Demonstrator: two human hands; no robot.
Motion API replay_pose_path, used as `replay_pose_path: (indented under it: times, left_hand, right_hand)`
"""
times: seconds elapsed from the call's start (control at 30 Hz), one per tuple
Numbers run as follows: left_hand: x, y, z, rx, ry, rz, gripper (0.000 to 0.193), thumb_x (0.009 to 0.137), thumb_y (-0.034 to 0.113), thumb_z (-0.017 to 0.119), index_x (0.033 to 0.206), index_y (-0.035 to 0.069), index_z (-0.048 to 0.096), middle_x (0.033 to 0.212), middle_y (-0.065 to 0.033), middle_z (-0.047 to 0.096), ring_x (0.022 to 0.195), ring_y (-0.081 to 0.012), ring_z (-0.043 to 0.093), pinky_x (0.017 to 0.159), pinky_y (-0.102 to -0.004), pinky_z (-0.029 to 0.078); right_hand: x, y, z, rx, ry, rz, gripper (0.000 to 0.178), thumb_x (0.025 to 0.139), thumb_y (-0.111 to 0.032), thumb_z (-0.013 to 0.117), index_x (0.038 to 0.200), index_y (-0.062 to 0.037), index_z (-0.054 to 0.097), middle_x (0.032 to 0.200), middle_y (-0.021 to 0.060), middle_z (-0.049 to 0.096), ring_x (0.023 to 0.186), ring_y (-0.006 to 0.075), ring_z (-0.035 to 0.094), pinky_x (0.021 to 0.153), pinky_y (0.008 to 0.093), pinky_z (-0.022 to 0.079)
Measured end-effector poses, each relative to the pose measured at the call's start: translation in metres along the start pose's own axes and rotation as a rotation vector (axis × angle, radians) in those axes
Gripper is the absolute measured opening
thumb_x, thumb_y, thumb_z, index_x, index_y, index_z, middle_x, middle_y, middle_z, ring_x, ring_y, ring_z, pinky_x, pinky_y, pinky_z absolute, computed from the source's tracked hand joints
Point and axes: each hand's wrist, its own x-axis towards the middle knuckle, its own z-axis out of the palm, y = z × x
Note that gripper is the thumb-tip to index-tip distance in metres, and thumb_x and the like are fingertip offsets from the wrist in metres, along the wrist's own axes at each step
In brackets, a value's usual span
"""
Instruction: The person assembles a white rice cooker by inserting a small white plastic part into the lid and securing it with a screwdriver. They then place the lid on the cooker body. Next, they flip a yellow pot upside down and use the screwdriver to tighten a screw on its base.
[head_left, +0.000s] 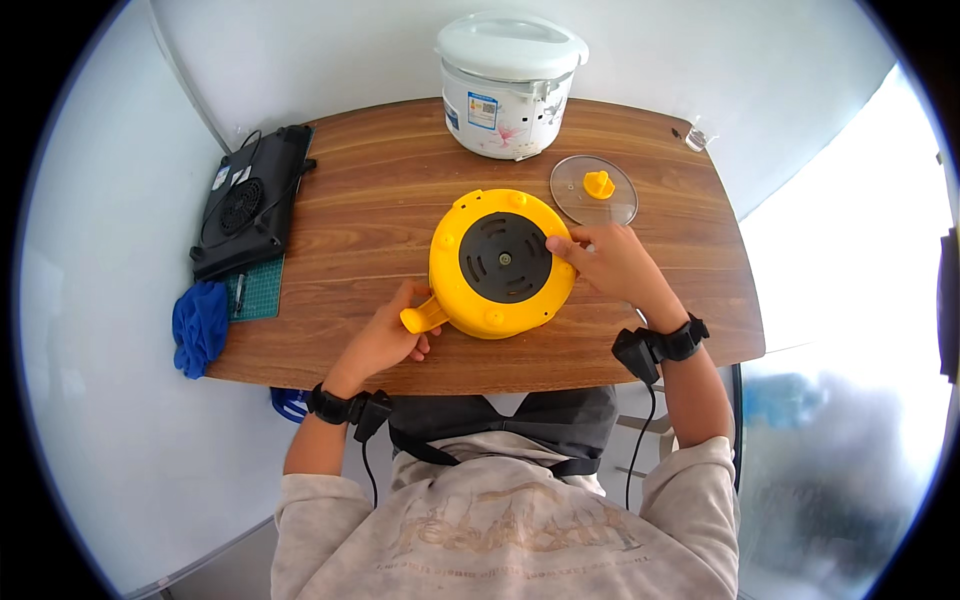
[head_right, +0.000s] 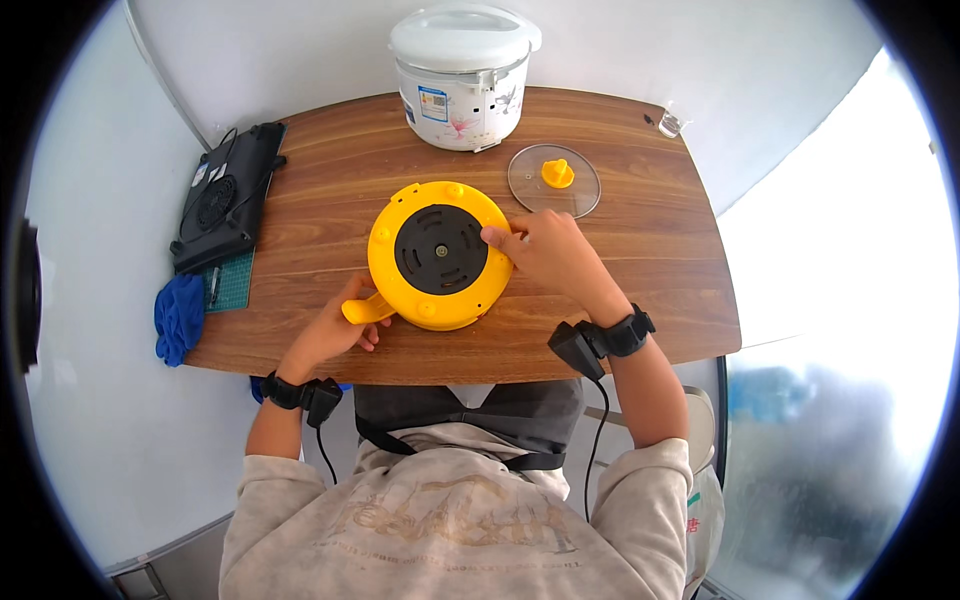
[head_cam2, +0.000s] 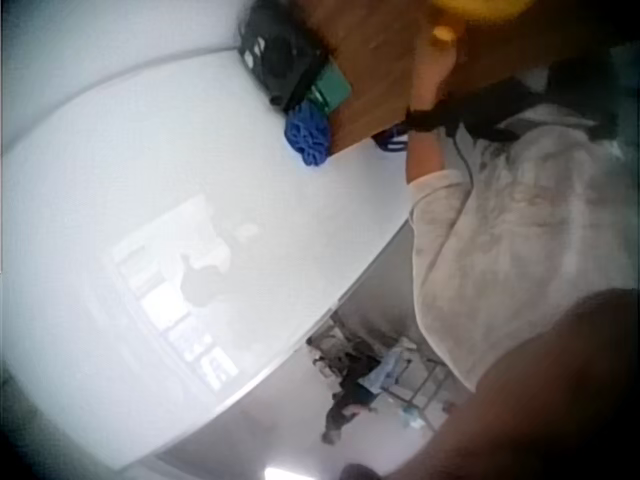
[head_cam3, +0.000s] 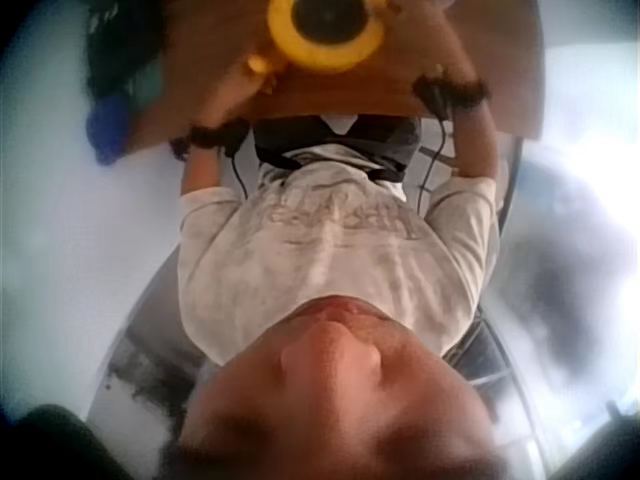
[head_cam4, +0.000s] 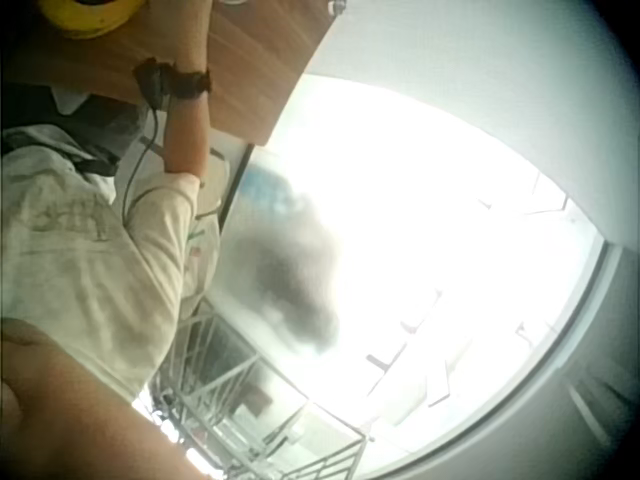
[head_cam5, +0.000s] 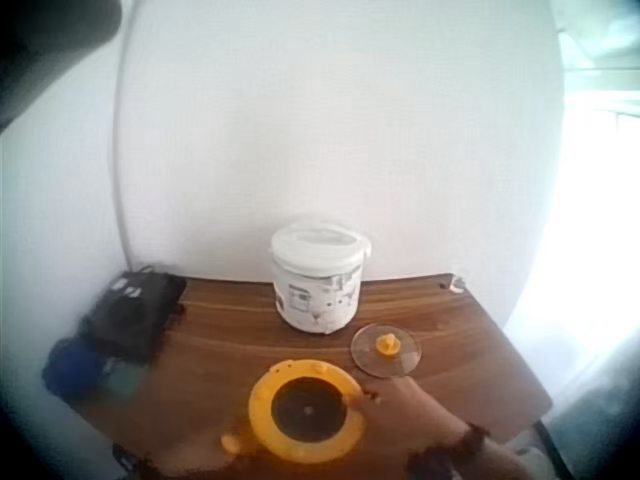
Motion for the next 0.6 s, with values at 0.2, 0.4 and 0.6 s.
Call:
replay_pose_path:
  times: [0.2,0.4,0.6]
  left_hand:
    - [0.000,-0.017,0.000,0.102,-0.070,-0.027,0.033,0.104,0.011,0.051,0.136,0.010,0.042,0.100,-0.0084,0.071,0.073,-0.0116,0.065,0.068,-0.0256,0.056]
    - [-0.008,-0.012,0.000,0.152,-0.136,-0.021,0.044,0.104,0.013,0.052,0.146,0.011,0.039,0.105,-0.0089,0.070,0.076,-0.0114,0.064,0.073,-0.0259,0.056]
    - [-0.019,0.003,-0.018,0.345,-0.126,-0.001,0.044,0.104,0.018,0.053,0.146,0.009,0.045,0.110,-0.0113,0.070,0.087,-0.0167,0.067,0.081,-0.0293,0.055]
  right_hand:
    - [0.010,-0.001,0.003,-0.044,-0.053,-0.017,0.055,0.099,-0.050,0.062,0.090,0.0028,0.077,0.063,0.0160,0.066,0.053,0.0261,0.062,0.056,0.0378,0.048]
    - [0.020,-0.002,0.005,0.020,-0.111,0.015,0.053,0.100,-0.049,0.061,0.093,0.0011,0.077,0.065,0.0146,0.068,0.059,0.0262,0.066,0.060,0.0363,0.051]
    - [0.021,-0.003,-0.015,-0.094,0.110,-0.205,0.045,0.097,-0.044,0.066,0.107,-0.0015,0.075,0.077,0.0143,0.070,0.067,0.0232,0.067,0.064,0.0360,0.052]
